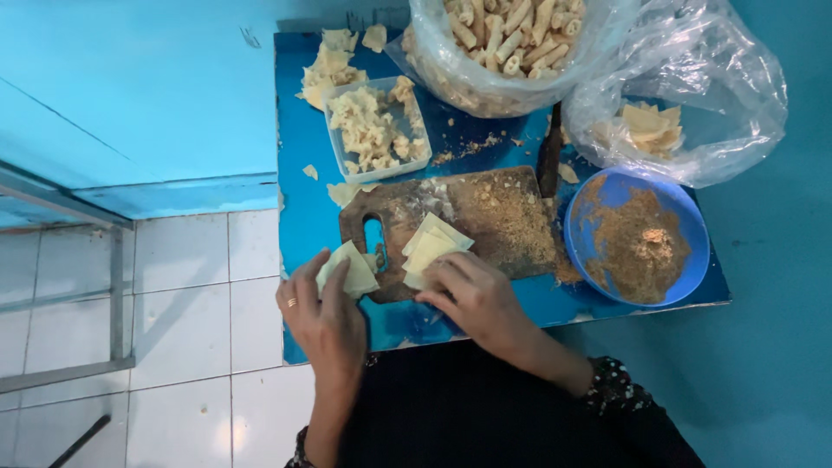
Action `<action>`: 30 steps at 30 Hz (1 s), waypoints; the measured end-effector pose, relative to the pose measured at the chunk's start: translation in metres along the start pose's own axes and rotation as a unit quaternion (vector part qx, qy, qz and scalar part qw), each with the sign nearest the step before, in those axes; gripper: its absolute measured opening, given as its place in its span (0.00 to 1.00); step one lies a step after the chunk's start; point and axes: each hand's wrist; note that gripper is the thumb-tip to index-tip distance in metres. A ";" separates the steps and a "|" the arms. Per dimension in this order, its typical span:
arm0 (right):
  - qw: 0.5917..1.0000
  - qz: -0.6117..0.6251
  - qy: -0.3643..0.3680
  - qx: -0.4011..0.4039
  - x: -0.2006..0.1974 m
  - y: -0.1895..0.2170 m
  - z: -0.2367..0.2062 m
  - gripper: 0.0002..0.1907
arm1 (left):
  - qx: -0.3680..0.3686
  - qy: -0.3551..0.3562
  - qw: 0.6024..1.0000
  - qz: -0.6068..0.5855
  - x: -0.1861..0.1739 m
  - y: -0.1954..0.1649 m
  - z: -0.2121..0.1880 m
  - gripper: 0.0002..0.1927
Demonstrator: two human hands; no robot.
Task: The person takes thin square pastry wrappers, places a portion of crumbly filling from a blue bowl onto a wrapper, folds the wrapper over the filling, and places the finished wrapped piece into a plastic bag with other completed pieces. They repeat this folding cycle continuously, occasionally reaching into the bag of finished pieces.
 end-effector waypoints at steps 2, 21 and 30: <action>0.988 0.095 0.087 0.087 -0.011 -0.005 0.008 0.15 | 0.050 0.000 0.998 -0.028 0.002 -0.005 -0.002 0.24; 0.963 -0.258 0.071 -0.027 -0.017 -0.062 0.058 0.21 | 0.270 0.175 0.940 -0.116 0.052 -0.014 0.007 0.22; 0.991 -0.076 0.112 0.000 -0.045 -0.056 0.044 0.21 | 0.249 0.138 0.948 -0.143 0.040 -0.024 -0.011 0.21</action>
Point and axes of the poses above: each hand's wrist, its own z-axis towards the middle knuckle, its own x-axis out of the palm, y = z × x, and after that the axes turned 3 degrees about -y, right-handed
